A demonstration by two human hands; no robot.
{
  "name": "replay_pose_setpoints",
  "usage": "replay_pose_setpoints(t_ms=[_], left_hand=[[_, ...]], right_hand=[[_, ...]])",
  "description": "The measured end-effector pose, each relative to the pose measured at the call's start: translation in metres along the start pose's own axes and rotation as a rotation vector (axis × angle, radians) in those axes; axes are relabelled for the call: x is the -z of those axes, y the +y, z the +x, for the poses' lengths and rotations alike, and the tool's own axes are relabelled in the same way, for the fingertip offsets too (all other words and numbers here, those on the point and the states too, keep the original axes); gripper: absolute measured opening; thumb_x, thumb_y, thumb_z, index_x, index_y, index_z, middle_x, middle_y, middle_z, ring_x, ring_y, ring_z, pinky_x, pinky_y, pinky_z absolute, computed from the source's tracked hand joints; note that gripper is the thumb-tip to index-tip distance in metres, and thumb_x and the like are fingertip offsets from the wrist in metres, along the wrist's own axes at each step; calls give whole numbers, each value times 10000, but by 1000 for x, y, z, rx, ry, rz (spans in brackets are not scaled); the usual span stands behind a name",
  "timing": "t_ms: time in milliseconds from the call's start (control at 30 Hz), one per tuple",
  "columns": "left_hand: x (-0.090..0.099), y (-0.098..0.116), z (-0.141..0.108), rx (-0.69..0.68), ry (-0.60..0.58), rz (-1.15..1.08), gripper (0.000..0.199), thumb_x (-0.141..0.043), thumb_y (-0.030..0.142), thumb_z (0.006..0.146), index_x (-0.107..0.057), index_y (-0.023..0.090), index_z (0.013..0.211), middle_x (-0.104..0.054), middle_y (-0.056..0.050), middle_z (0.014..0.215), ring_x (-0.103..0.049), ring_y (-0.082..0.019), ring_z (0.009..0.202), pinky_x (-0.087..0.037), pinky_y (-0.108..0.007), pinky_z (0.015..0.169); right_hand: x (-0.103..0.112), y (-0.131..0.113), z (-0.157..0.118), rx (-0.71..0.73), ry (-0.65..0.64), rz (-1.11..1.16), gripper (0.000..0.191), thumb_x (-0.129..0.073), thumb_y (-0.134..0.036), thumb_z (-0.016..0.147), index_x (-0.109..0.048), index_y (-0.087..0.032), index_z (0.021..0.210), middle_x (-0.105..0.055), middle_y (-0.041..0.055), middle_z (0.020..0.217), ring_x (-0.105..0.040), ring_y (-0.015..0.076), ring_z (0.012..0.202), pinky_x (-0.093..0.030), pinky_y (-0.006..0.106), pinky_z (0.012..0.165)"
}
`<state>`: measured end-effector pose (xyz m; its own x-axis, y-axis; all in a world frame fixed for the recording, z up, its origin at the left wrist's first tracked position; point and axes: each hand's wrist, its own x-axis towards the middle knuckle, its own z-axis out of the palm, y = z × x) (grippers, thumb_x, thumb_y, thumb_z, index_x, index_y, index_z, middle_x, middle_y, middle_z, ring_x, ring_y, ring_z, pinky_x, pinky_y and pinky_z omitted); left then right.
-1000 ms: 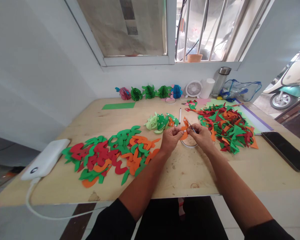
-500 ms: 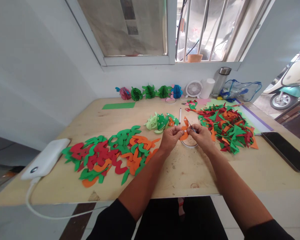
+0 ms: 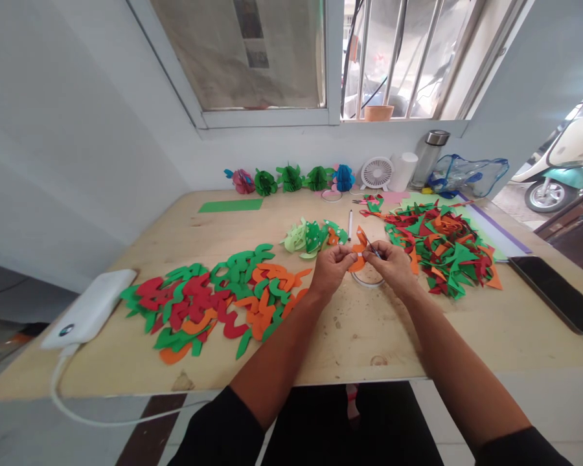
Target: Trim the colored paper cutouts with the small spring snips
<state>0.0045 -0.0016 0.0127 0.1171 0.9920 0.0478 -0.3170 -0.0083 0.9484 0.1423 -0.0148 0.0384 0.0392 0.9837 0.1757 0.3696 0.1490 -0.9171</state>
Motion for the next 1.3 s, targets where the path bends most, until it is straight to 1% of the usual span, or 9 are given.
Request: replay_pose_setpoints(t_ms=[200, 333, 567, 700, 1033, 1167, 1300], left_hand=[[-1, 0, -1, -10, 24, 1, 177, -728, 261, 579, -617, 142, 649, -634, 16, 595, -574, -93, 569, -458, -233, 630], [-1, 0, -1, -11, 30, 5, 173, -727, 255, 579, -617, 139, 648, -633, 17, 589, -566, -89, 560, -451, -228, 617], [1, -3, 1, -15, 8, 20, 180, -731, 260, 581, -622, 136, 653, -636, 18, 605, -562, -85, 563, -437, -217, 600], [1, -3, 0, -14, -5, 23, 159, -720, 253, 592, -628, 140, 656, -649, 11, 610, -575, -94, 561, -453, -227, 604], [1, -3, 0, -50, 46, 88, 101, -687, 213, 611, -620, 142, 636, -642, 18, 587, -566, -90, 535, -437, -213, 562], [1, -3, -1, -60, 36, 80, 96, -690, 210, 610, -630, 144, 646, -648, 15, 601, -577, -97, 552, -447, -219, 575], [-1, -1, -1, -35, 15, 32, 119, -699, 223, 600, -632, 137, 649, -654, 9, 606, -586, -97, 562, -460, -221, 596]], right_hand=[[2, -5, -2, 8, -4, -45, 208, -563, -381, 692, -556, -184, 625, -390, -53, 489, -320, 87, 473, -246, 238, 462], [1, -5, -2, 2, -11, -25, 229, -560, -396, 697, -544, -181, 618, -377, -54, 493, -311, 86, 477, -236, 238, 459], [0, -3, -2, 15, -2, -25, 238, -574, -390, 690, -515, -187, 582, -365, -56, 491, -303, 85, 479, -225, 239, 459], [-1, 1, -1, 16, -23, 19, 235, -580, -387, 693, -515, -186, 589, -366, -56, 498, -299, 84, 480, -217, 239, 456], [-2, -1, -2, -20, -28, 51, 220, -598, -378, 675, -534, -181, 603, -384, -55, 505, -300, 79, 477, -210, 236, 447], [-4, 5, 0, -43, -37, 128, 213, -623, -369, 663, -540, -179, 612, -400, -58, 514, -306, 78, 478, -217, 236, 448], [-6, 13, 2, -53, -42, 183, 199, -634, -349, 653, -537, -179, 621, -390, -65, 510, -303, 76, 477, -217, 233, 449]])
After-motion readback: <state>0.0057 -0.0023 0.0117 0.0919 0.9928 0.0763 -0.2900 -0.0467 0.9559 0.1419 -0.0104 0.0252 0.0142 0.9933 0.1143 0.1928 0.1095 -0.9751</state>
